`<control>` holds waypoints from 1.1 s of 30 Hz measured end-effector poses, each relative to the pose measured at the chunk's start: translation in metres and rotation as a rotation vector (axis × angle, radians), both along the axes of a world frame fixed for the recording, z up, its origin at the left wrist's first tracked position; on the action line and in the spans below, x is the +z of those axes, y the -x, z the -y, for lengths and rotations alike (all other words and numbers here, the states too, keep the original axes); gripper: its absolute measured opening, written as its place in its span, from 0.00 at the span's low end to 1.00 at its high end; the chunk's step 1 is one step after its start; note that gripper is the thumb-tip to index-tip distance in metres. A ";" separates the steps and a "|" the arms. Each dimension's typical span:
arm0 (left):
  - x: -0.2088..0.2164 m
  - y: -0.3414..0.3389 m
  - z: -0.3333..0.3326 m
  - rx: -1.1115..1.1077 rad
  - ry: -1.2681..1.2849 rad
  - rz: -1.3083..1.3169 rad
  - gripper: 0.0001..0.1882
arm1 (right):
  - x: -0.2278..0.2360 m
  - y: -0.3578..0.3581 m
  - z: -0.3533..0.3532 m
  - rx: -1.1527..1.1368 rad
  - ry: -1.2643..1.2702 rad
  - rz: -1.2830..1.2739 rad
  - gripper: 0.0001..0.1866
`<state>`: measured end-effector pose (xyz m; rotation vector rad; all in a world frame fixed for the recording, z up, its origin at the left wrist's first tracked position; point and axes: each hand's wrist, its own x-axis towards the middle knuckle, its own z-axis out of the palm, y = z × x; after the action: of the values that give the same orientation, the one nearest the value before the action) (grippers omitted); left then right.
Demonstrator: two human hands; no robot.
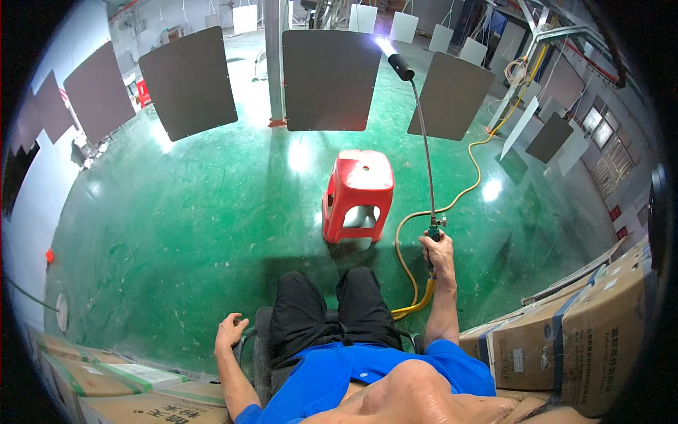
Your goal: The person sits on a chair in a workshop and uses a handheld torch to apply heat to a series of dark rectangular panels hanging from the ceiling. The person moves the torch back and forth across the surface of each panel, creating a visible purple glow at the point of contact.
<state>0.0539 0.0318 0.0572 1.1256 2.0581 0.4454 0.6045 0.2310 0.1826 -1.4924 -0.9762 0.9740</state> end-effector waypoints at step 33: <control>0.388 -0.060 0.009 -0.691 -1.839 -0.460 0.43 | -0.061 -0.058 0.015 -0.102 0.133 0.084 0.07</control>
<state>0.1138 0.0227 0.4454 2.9401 0.8909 1.9507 0.6627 0.2156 0.1214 -1.6897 -0.8995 0.9237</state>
